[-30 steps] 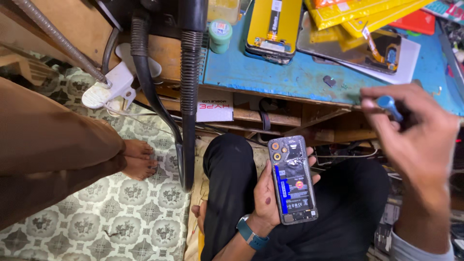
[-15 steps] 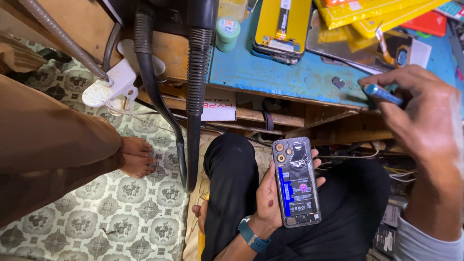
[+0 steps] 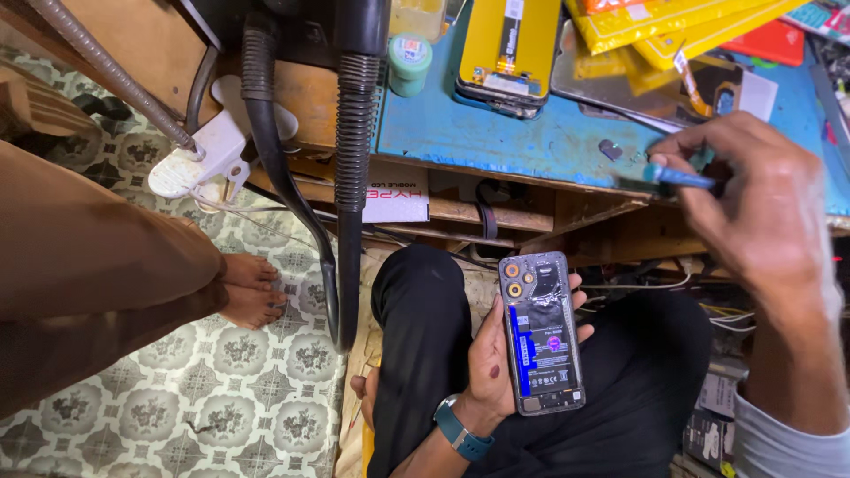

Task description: The person sits on the floor and uses a blue plastic tool to pry open the back cover of a smartphone. They then switch to a yellow screwdriver to unscrew internal components and manipulate the phone's interior.

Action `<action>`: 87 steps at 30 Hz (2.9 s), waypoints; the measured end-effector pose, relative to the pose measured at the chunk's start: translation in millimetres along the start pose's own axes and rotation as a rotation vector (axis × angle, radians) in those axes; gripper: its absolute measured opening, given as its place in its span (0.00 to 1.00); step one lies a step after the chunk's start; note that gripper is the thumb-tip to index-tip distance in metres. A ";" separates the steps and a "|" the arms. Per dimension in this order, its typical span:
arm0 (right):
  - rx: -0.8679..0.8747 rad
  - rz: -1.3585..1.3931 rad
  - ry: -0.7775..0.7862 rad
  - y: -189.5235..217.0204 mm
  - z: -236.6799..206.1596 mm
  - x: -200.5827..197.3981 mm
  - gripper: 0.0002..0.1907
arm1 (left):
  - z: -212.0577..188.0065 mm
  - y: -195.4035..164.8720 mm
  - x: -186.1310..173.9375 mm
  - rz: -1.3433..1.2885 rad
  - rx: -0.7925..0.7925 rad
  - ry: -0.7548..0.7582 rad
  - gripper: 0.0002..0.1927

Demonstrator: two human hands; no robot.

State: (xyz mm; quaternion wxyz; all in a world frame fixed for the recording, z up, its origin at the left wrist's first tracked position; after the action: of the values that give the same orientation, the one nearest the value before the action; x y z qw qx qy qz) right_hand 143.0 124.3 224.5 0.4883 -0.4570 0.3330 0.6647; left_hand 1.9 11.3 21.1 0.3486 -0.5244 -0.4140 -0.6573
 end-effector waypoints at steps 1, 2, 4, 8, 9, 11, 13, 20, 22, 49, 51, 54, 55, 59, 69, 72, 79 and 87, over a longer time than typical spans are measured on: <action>-0.020 -0.036 -0.002 0.9 -0.5 -0.6 0.08 | 0.1 0.4 0.5 0.007 0.002 0.006 0.35; -0.052 -0.019 -0.051 2.0 -2.3 -2.0 0.07 | 0.3 0.7 0.5 0.004 -0.004 0.006 0.35; -0.119 0.018 -0.145 4.4 -7.8 -1.6 0.05 | 0.0 1.6 0.2 -0.004 -0.012 0.003 0.35; 0.142 0.185 -0.149 3.1 -45.5 6.0 0.03 | -2.7 2.7 -5.5 0.023 -0.047 0.005 0.35; 0.131 0.240 -0.127 5.0 -58.1 11.5 0.03 | -4.1 2.8 -8.3 0.037 -0.061 -0.001 0.35; 0.025 0.292 -0.125 9.9 -78.1 29.5 0.04 | -6.5 4.1 -13.9 -0.038 -0.119 0.038 0.35; -0.048 0.319 -0.105 14.5 -91.4 54.0 0.06 | -10.7 5.8 -18.1 -0.221 -0.204 0.120 0.34; 0.100 0.409 -0.125 7.6 -114.7 80.4 0.07 | -12.8 13.0 -36.2 -0.083 -0.226 -0.137 0.34; 0.023 0.414 -0.103 8.4 -115.1 79.8 0.08 | -13.6 14.8 -40.2 -0.054 -0.223 -0.148 0.32; -0.086 0.152 -0.265 16.0 -5.9 10.3 0.10 | -4.1 9.2 -10.3 0.024 -0.134 0.036 0.32; -0.073 0.192 -0.253 20.7 -1.9 6.4 0.10 | -3.8 9.7 -12.4 -0.026 -0.134 0.024 0.33; -0.099 0.129 -0.226 27.4 6.6 2.2 0.12 | -2.6 11.8 -14.9 -0.065 -0.142 0.038 0.34; -0.128 0.103 -0.219 30.0 8.8 1.6 0.13 | -2.0 12.7 -15.2 -0.071 -0.144 0.050 0.35; -0.141 0.079 -0.142 31.9 16.0 1.9 0.16 | -3.2 11.6 -14.5 -0.020 -0.131 0.018 0.34; 0.019 0.256 -0.024 -2.1 8.8 -8.3 0.22 | -2.3 9.7 -11.3 -0.029 -0.130 0.011 0.35; 0.020 0.223 -0.064 -9.2 2.7 -7.3 0.18 | -1.7 8.9 -9.3 -0.047 -0.115 0.008 0.35; -0.061 0.124 -0.250 -15.3 -56.2 -5.3 0.08 | -1.1 5.4 -5.3 -0.041 -0.097 -0.020 0.34; 0.239 0.698 -0.289 39.5 -144.4 92.2 0.42 | -8.4 8.6 -29.2 -0.121 -0.133 0.037 0.30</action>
State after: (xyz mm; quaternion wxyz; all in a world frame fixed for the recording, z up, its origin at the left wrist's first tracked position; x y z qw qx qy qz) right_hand 136.4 15.9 86.3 0.3247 -0.1581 0.4709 0.8049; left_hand 12.3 0.8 -6.9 0.2801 -0.5082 -0.3938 -0.7129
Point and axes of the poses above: each hand's wrist, its own z-axis towards the middle knuckle, its own x-axis out of the palm, y = z × x, the point moved 2 cm from there along z, towards the middle knuckle, and after that the axes turned 13 degrees about -z, right-handed, at the moved point
